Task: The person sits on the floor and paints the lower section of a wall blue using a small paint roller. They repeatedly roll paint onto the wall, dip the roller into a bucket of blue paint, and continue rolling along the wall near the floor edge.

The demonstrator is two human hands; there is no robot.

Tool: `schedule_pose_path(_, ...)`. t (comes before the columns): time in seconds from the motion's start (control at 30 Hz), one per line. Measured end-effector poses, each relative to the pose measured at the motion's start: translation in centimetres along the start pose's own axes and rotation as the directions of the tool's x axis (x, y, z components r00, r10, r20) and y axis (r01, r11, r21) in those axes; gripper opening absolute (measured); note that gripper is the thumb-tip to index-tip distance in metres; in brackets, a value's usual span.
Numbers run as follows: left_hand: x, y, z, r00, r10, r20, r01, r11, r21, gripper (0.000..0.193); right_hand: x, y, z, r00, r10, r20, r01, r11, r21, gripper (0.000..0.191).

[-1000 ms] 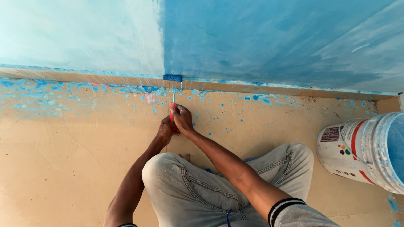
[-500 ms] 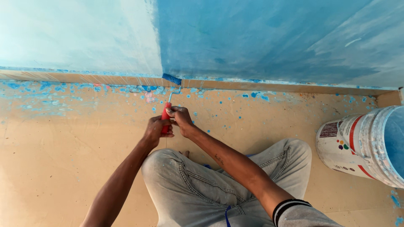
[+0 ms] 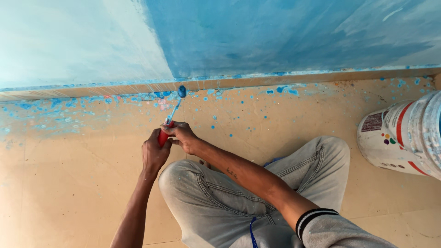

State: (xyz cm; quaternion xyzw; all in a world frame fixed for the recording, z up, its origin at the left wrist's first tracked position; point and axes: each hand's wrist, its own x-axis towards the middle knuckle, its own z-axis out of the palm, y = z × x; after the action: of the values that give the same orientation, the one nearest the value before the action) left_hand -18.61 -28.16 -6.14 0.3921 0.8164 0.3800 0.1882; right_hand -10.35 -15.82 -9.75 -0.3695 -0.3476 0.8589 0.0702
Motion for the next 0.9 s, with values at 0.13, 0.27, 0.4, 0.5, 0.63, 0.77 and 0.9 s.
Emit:
schedule_pose_path(0.13,-0.1,-0.6,-0.3,0.837,-0.194,0.511,0.538,0.46,-0.707,0.029,-0.7,-0.2,-1.6,0.976,-0.037,0.212,0.019,0.996,0.087,0.032)
schedule_pose_path(0.27,0.3,0.1,-0.9,0.85,-0.223,0.478,0.503,0.612,-0.61,0.03,-1.2,-0.9,-2.1,0.936,-0.038,0.351,-0.008,0.992,0.129,0.036)
schedule_pose_path(0.4,0.7,1.0,-1.0,1.0,-0.017,-0.002,0.017,0.997,0.075,0.028,-1.0,-0.4,-0.6,0.987,-0.081,0.138,0.076,0.996,0.041,0.032)
schedule_pose_path(0.5,1.6,0.9,-1.4,0.994,0.105,-0.04,-0.093,0.969,0.23,0.029,-0.1,0.1,1.2,0.994,-0.103,0.038,0.1,0.993,0.058,0.03)
schedule_pose_path(0.63,4.1,-0.4,-3.5,0.963,0.268,-0.012,-0.252,0.919,0.302,0.048,1.7,-0.5,3.7,0.99,-0.134,-0.045,0.138,0.985,0.101,0.025)
schedule_pose_path(0.77,6.7,-1.2,-6.1,0.915,0.403,0.034,-0.388,0.851,0.353,0.05,2.9,-1.8,5.7,0.983,-0.173,-0.068,0.184,0.961,0.205,0.026)
schedule_pose_path(0.9,8.7,-1.2,-7.5,0.887,0.454,0.084,-0.446,0.797,0.407,0.05,3.6,-2.9,6.9,0.981,-0.168,-0.099,0.188,0.953,0.239,0.028)
